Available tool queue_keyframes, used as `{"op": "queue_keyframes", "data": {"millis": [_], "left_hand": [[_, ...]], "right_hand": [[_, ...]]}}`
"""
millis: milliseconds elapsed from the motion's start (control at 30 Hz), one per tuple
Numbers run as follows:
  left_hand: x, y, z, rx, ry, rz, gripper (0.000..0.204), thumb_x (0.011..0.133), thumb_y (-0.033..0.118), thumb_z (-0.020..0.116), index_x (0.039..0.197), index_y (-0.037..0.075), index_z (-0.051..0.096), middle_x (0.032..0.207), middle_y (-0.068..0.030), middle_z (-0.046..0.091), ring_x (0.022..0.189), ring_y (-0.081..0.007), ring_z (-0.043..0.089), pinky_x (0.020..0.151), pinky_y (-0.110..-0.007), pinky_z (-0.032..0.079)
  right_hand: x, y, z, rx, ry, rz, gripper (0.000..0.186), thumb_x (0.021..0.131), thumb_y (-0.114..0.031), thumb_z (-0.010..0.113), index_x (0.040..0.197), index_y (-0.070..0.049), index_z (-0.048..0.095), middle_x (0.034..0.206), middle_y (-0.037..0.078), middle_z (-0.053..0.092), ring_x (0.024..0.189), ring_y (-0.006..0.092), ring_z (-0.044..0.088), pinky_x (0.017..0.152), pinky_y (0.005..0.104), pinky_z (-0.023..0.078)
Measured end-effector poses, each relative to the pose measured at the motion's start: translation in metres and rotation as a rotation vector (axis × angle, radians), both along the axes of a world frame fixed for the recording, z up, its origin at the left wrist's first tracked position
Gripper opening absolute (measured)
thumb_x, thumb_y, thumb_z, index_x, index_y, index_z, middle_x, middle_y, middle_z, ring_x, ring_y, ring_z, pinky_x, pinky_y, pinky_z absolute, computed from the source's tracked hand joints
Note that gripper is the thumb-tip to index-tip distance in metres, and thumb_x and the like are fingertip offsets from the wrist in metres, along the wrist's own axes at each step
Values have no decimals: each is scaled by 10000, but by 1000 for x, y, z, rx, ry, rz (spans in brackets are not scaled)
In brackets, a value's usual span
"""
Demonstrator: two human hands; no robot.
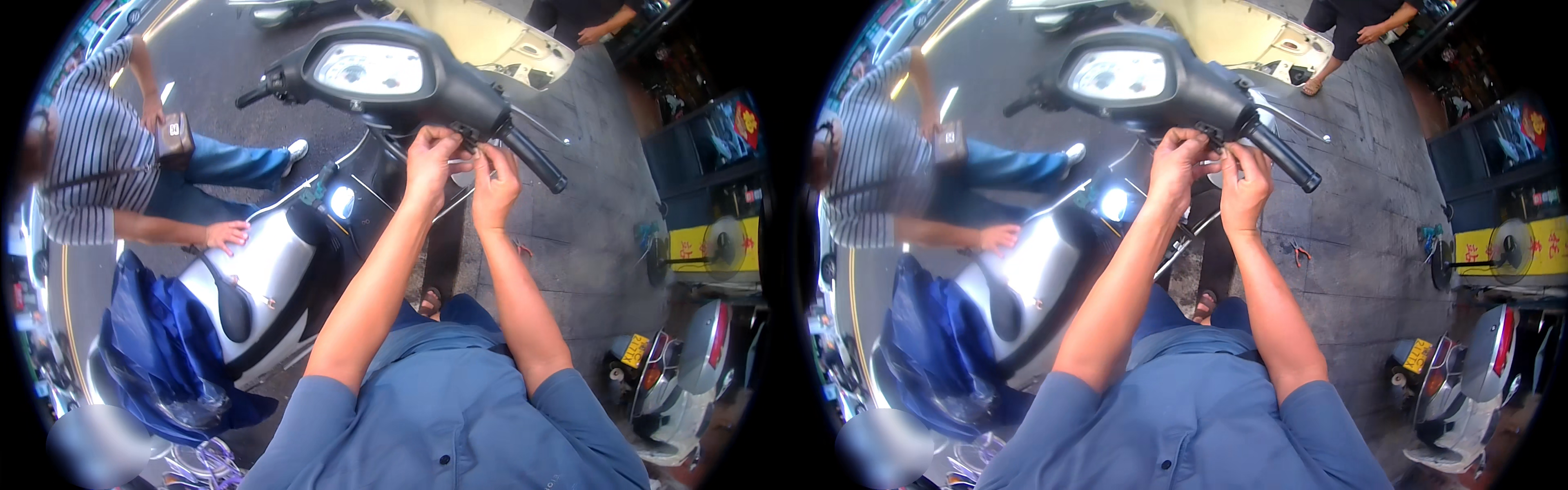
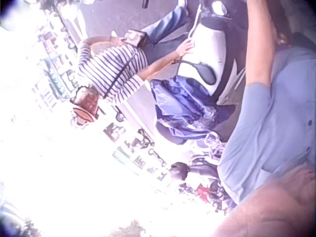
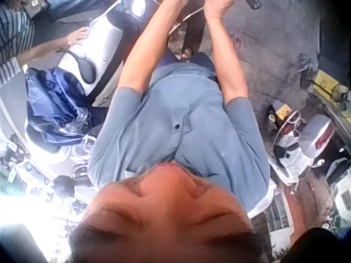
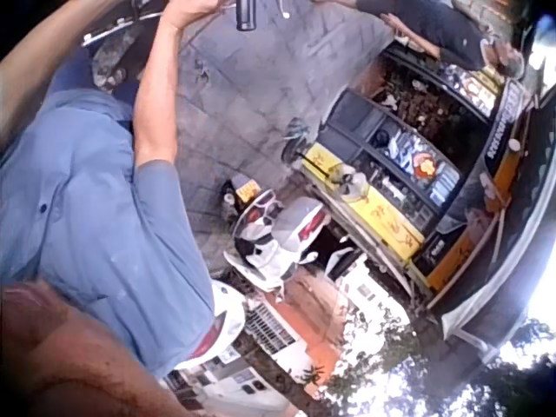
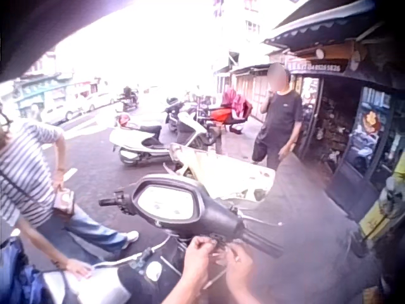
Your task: The person repairs a white scooter parked on a city sidewalk. They remove the front fairing, adjust the handlebars and dashboard, and use a power drill to secure screws on the front panel and handlebar area. A second person stands nearby observing the process.
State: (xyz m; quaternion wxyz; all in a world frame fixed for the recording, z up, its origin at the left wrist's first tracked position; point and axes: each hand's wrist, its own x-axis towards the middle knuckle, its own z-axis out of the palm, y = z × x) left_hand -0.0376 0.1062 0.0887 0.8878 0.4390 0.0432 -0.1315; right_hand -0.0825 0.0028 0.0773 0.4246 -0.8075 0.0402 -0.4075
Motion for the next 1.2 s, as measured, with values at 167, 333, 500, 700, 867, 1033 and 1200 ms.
{"op": "queue_keyframes", "data": {"millis": [167,333,500,700,867,1033,1200], "left_hand": [[-3,-6,10,50,80,54,98,915,52,596,981,21,531,915,-98,633,742,-168,665,621,-290,588],[-2,-16,10,73,40,141,43,902,32,554,940,45,537,898,-79,611,707,-163,634,638,-303,586],[1,-23,12,39,50,188,49,931,42,546,974,47,522,891,-101,632,754,-199,651,693,-336,594],[9,-23,14,80,27,133,59,949,33,530,1007,33,520,915,-108,635,791,-215,653,764,-375,599],[14,-29,12,22,18,140,88,951,37,542,1036,33,521,944,-116,633,826,-221,651,801,-388,591],[19,-32,12,-31,21,132,67,961,52,545,1026,44,533,945,-107,645,839,-208,649,803,-377,589],[22,-31,4,-22,-27,110,50,989,80,559,1025,53,538,933,-94,657,836,-194,654,801,-365,590]], "right_hand": [[3,-6,-3,-10,-31,4,133,812,0,705,943,-26,702,925,104,685,916,316,635,814,411,498],[12,-12,-2,-5,-61,-4,173,780,15,712,940,-51,711,905,87,675,877,310,623,790,408,496],[26,-24,-8,3,-153,32,146,760,-4,739,889,-64,702,861,64,661,846,294,618,741,392,506],[36,-31,-11,205,-112,49,351,766,-62,783,1092,-71,651,973,102,659,836,282,657,724,402,539],[48,-45,-10,124,-147,117,379,750,-57,797,1099,-56,649,1003,105,664,898,292,685,761,388,557],[57,-52,-6,121,-135,156,328,760,-48,784,1062,-51,658,996,111,674,891,308,682,758,393,552],[59,-57,1,136,-92,202,301,781,-42,769,1059,-49,652,978,129,675,875,314,686,751,402,546]]}}
